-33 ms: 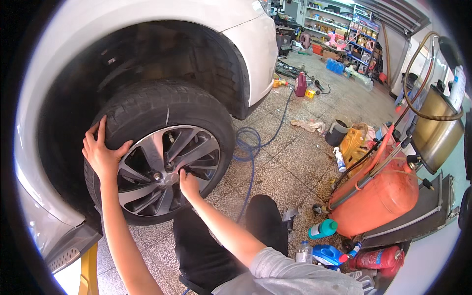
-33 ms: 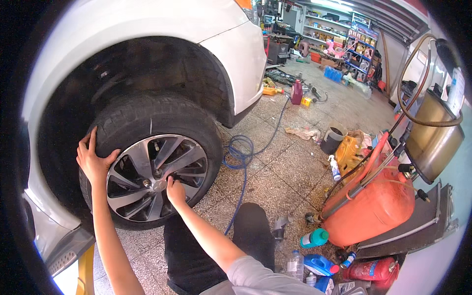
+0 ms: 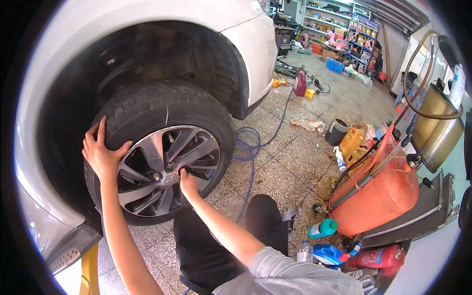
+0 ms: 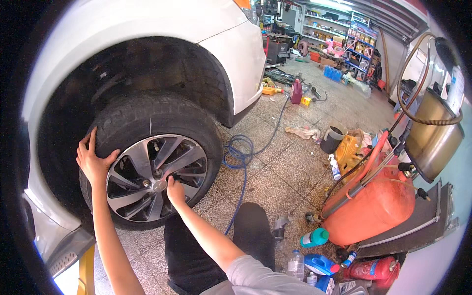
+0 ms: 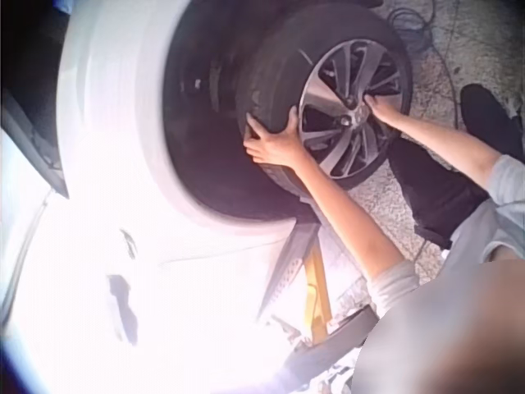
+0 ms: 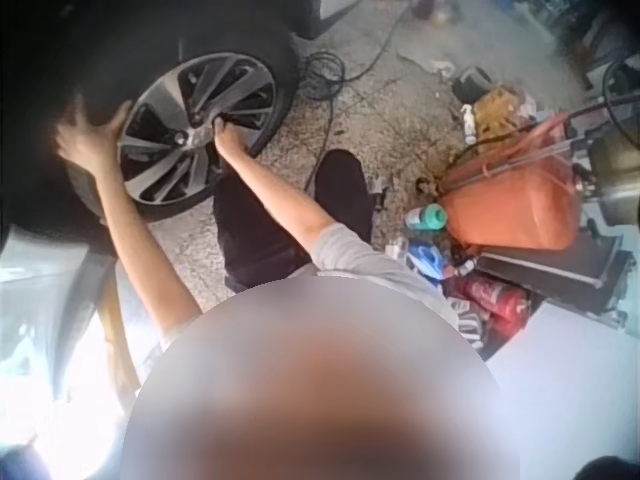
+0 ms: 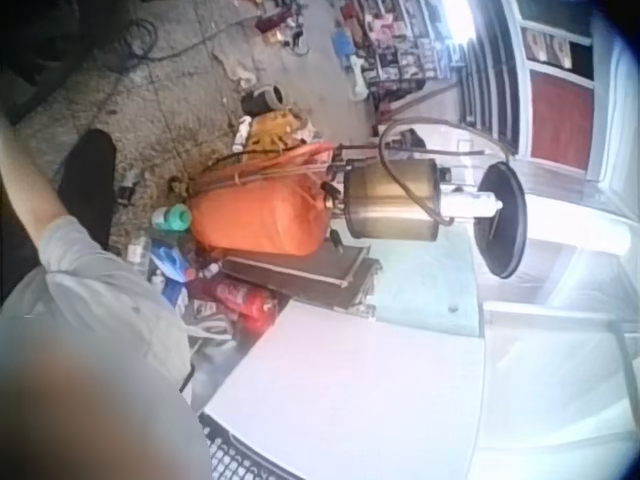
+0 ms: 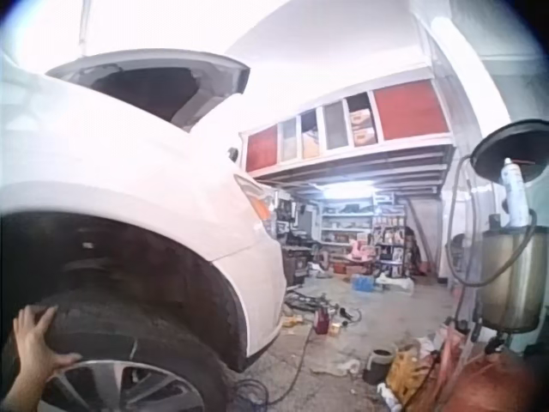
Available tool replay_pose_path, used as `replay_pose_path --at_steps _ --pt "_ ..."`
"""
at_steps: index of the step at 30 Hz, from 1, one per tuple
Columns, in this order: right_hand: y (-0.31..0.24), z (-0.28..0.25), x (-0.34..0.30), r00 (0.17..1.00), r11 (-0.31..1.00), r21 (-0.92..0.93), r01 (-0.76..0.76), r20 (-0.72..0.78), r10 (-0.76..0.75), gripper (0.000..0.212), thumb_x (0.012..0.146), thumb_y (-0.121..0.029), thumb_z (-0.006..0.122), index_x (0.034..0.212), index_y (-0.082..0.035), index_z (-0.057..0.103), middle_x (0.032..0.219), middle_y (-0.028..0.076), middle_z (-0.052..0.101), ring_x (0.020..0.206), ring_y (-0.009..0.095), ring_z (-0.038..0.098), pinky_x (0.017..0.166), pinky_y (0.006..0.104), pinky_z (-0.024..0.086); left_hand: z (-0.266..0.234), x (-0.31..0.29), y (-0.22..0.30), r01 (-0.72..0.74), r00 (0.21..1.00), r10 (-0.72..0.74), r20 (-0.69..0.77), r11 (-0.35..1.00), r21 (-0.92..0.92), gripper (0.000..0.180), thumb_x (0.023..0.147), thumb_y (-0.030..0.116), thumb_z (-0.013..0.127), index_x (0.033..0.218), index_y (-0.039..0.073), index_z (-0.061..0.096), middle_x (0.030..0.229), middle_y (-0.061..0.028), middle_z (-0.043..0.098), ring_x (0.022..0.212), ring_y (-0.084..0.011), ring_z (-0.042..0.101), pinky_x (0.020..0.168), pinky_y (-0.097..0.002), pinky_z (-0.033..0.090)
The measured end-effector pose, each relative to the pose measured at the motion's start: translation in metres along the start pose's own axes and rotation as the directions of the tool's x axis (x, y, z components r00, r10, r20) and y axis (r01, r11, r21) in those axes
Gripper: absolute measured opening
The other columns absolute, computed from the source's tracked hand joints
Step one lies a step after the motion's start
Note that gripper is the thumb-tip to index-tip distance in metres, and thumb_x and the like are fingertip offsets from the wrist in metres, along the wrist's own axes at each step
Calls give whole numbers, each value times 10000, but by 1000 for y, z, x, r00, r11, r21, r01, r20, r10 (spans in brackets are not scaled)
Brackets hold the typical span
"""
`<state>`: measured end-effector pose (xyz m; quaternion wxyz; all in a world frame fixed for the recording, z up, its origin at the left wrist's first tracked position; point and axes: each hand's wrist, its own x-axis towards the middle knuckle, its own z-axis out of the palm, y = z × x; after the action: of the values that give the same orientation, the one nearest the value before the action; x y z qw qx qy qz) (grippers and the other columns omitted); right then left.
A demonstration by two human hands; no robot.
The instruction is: The person mounts a tire onto a car wheel hub, hand-tightens the lug nuts, and then uses an impact wrench to fully tighten them.
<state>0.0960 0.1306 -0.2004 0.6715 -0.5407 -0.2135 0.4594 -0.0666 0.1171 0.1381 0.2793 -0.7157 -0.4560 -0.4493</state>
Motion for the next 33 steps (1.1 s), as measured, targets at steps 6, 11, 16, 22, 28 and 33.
replay_pose_path --at_steps 6,11,16,22,28,33 --pt "-16 -5 -11 852 719 467 -515 373 368 583 1026 -648 358 741 -151 464 546 -51 383 397 71 303 357 250 226 4 1 -3 3 1000 -3 -8 1000 11 950 535 445 894 1414 261 585 1268 -59 588 1168 -298 566 1000 -464 430" --pt "-6 4 -7 948 876 -434 211 -127 -291 749 977 -700 425 943 23 621 654 146 625 491 304 563 536 476 456 6 2 -5 -10 1000 10 -10 1000 26 982 527 492 890 1429 273 570 1272 -62 590 1170 -309 577 988 -480 447" --pt "-5 -2 -11 962 957 130 -258 129 242 706 989 -684 416 764 -42 607 653 133 628 427 232 546 513 414 462 4 2 -5 -4 1000 4 12 999 45 984 507 484 905 1411 263 584 1261 -87 595 1168 -322 572 960 -492 461" --pt "-36 4 -27 931 700 -693 175 -115 -348 630 1035 -475 399 839 61 666 864 327 681 872 499 668 763 583 507 3 1 -4 -39 998 40 -47 999 13 944 534 537 887 1384 232 610 1220 -91 597 1122 -319 578 945 -479 456" --pt "-43 3 -17 896 738 508 -443 217 389 412 1023 -419 417 700 -165 433 560 -42 356 425 77 284 384 237 234 5 0 -5 -46 997 48 -63 999 28 947 541 595 863 1383 237 615 1215 -89 598 1110 -314 581 946 -484 449" --pt "-38 -7 -10 825 597 569 -565 401 398 507 1026 -534 419 741 -122 492 563 -17 404 430 92 320 379 238 239 6 1 -5 -40 997 41 -62 999 22 936 526 597 862 1355 225 637 1201 -86 601 1097 -309 576 944 -468 442"
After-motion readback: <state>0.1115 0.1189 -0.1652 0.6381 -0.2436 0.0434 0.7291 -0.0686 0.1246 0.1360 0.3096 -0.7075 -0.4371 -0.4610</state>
